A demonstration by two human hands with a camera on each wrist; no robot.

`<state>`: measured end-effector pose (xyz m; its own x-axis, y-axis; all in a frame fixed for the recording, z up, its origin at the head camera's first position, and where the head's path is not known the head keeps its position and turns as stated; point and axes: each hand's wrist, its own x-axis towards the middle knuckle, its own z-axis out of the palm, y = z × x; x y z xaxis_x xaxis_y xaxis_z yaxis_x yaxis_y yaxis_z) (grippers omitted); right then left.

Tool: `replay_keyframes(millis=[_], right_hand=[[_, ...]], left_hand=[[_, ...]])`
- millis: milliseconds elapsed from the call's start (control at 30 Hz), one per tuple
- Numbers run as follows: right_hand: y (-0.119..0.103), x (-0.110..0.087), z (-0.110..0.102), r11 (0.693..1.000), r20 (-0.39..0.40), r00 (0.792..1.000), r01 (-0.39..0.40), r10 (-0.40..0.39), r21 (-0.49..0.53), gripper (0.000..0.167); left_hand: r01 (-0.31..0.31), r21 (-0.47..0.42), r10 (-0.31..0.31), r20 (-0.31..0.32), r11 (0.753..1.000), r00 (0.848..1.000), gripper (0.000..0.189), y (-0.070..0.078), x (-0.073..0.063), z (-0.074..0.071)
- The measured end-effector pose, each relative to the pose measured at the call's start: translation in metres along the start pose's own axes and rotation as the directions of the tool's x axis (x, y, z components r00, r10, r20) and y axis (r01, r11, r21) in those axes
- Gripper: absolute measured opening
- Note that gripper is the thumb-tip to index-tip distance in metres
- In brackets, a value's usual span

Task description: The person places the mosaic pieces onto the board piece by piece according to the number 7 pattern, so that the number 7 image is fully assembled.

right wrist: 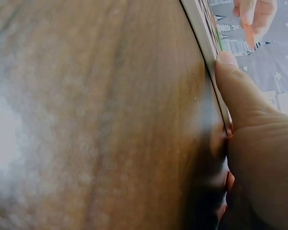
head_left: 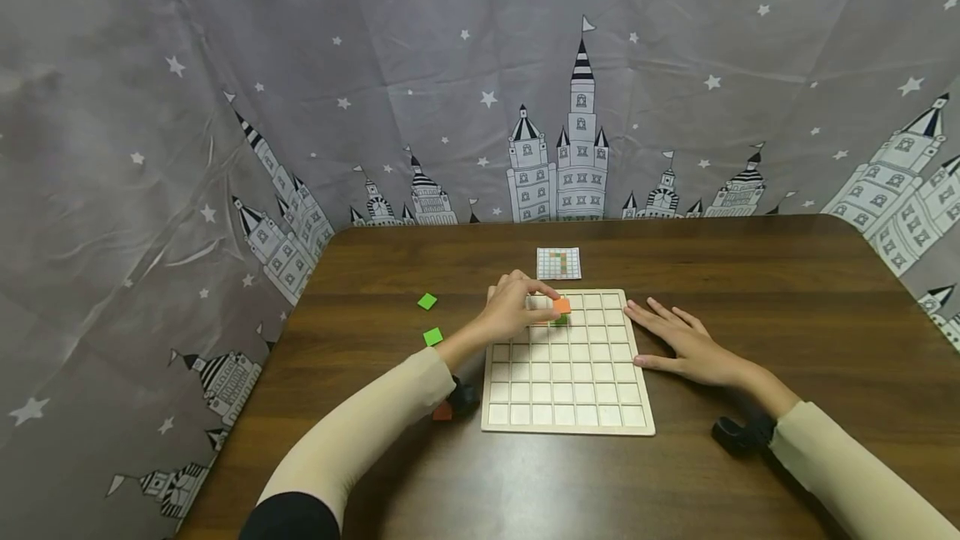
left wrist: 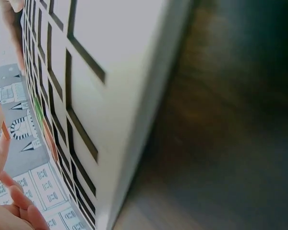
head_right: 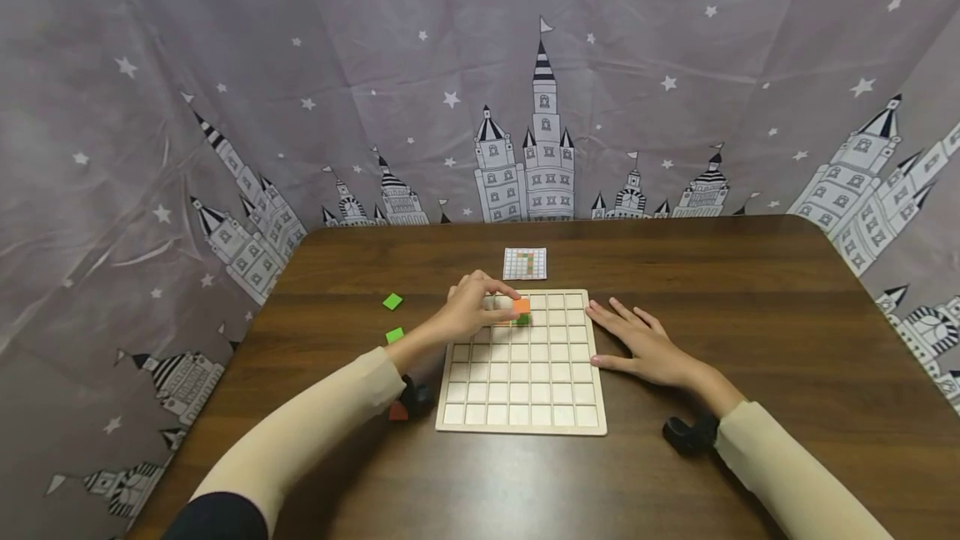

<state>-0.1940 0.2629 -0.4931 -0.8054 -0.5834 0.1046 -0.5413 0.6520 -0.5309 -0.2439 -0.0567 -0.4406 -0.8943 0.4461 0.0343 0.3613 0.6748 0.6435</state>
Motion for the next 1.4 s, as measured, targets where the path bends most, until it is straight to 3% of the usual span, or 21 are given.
replay_keyframes(millis=[467, 1400], right_hand=[[0.0, 0.0, 0.0, 1.0, -0.005, 1.0, 0.004, -0.004, 0.001, 0.08], [-0.001, 0.0, 0.0, 1.0, -0.004, 1.0, -0.016, 0.016, 0.008, 0.08]], left_hand=[[0.026, 0.09, -0.029, 0.038, 0.996, 0.999, 0.03, 0.013, 0.015, 0.02], [0.083, 0.164, -0.093, 0.054, 0.983, 0.994, 0.026, 0.014, 0.02, 0.024]])
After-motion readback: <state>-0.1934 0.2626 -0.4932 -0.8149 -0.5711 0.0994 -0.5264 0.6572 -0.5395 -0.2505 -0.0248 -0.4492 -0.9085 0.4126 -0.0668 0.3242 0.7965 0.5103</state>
